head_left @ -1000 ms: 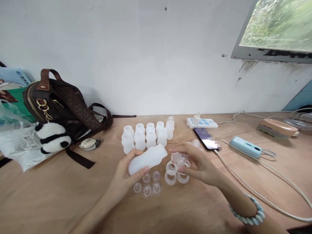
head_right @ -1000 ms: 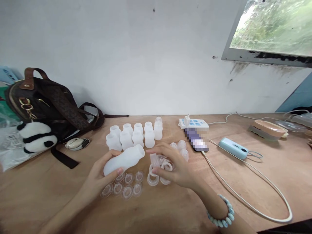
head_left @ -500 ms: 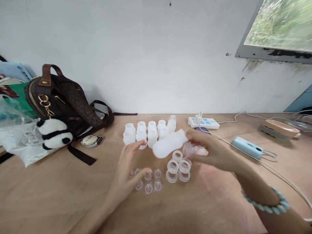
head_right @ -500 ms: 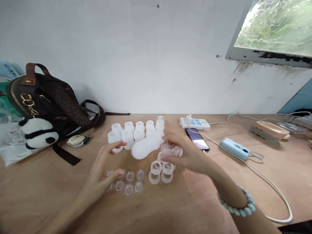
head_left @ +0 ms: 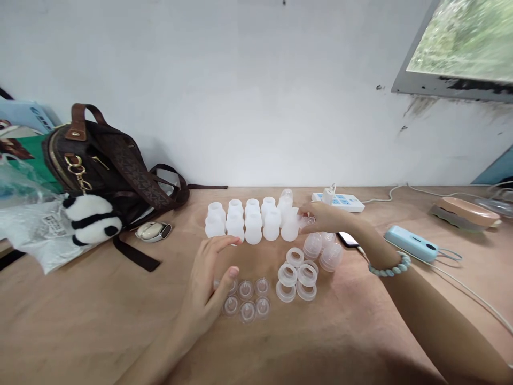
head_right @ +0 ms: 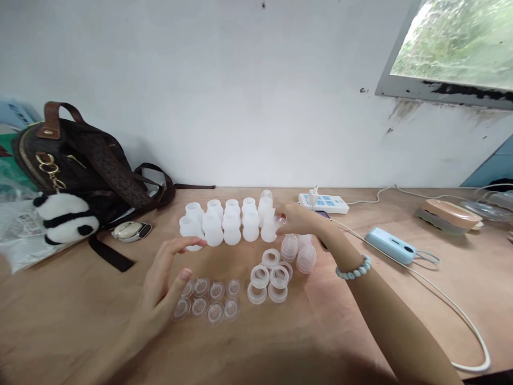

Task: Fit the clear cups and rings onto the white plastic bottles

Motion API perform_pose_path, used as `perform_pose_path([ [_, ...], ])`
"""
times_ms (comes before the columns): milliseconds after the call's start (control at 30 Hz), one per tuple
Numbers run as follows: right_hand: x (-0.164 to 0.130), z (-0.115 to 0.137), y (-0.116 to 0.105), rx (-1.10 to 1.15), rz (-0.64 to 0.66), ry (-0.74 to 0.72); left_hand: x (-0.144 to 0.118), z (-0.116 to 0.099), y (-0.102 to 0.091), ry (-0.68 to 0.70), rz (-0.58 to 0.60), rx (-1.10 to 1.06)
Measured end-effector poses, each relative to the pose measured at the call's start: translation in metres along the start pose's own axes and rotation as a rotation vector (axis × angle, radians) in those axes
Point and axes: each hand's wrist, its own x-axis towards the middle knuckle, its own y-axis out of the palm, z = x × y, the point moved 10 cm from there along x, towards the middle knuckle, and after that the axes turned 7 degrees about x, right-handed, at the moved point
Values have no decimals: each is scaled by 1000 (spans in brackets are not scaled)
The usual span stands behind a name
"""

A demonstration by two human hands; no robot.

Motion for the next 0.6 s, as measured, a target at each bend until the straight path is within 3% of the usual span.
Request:
perform_pose_path([
  [167,-5,6,-2,51,-25,-9,0,-4,3,17,39,36],
  [333,-42,18,-28,188,-278,13,1,-10,4,46,38,50],
  [467,-76,57,-26,385,-531,-220,0,-10,14,-5,90,-44],
  [600,-102,92,-1,436,-725,-476,-5,-4,36,-181,241,-317],
])
